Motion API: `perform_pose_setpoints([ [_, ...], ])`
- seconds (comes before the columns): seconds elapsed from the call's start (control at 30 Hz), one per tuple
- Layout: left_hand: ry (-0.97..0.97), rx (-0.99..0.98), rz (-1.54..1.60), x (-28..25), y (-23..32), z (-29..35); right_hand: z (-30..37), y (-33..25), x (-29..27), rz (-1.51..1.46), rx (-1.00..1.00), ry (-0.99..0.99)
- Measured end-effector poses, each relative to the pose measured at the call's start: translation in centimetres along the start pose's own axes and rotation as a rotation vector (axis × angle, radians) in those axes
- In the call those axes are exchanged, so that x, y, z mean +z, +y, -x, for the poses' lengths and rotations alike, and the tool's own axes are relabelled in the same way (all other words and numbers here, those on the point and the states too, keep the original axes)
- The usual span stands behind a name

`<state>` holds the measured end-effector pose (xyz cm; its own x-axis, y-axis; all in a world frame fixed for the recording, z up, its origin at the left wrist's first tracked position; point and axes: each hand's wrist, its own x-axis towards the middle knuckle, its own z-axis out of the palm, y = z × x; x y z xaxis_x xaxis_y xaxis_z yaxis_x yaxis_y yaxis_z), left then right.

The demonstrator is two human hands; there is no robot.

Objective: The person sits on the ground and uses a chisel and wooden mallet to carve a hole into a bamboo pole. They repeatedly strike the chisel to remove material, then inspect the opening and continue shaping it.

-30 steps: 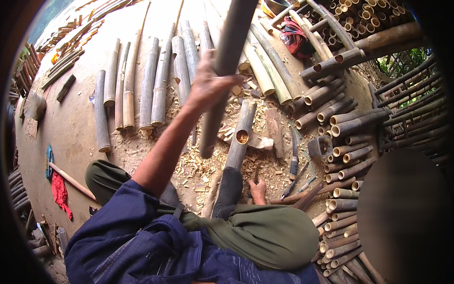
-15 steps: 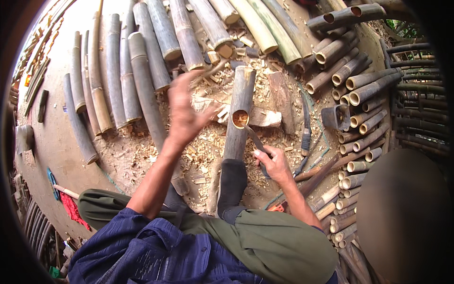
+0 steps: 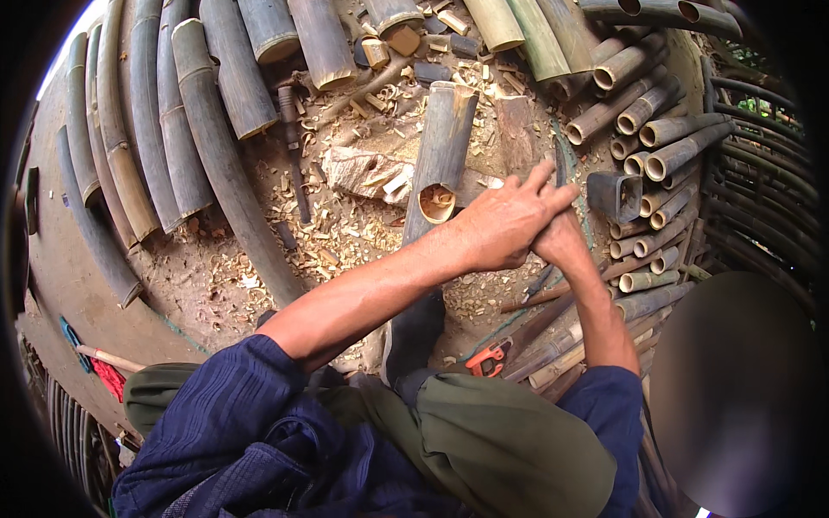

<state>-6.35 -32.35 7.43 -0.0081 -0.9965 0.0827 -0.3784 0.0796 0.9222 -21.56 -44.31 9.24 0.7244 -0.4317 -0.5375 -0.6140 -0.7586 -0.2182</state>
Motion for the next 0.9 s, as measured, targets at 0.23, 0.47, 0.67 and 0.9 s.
perform_pose_setpoints([
  [0.23,0.435,-0.049,0.233,-1.8,-0.7,1.4,-4.8,-6.8,-6.8,0.246,-0.259,0.037],
  [0.47,0.88,-0.079,0.303,-1.5,-1.6,3.5,-8.4,-12.0,-7.8,0.527,-0.523,-0.014],
  [0.67,0.636,-0.156,0.289,0.9,0.7,3.5,-5.7,-9.0,-7.5,0.388,-0.437,-0.34],
  [0.9,0.057,-0.202,0.216,0.2,2.0,5.4,2.1,-3.5,0.1,-0.403,-0.138,-0.453],
])
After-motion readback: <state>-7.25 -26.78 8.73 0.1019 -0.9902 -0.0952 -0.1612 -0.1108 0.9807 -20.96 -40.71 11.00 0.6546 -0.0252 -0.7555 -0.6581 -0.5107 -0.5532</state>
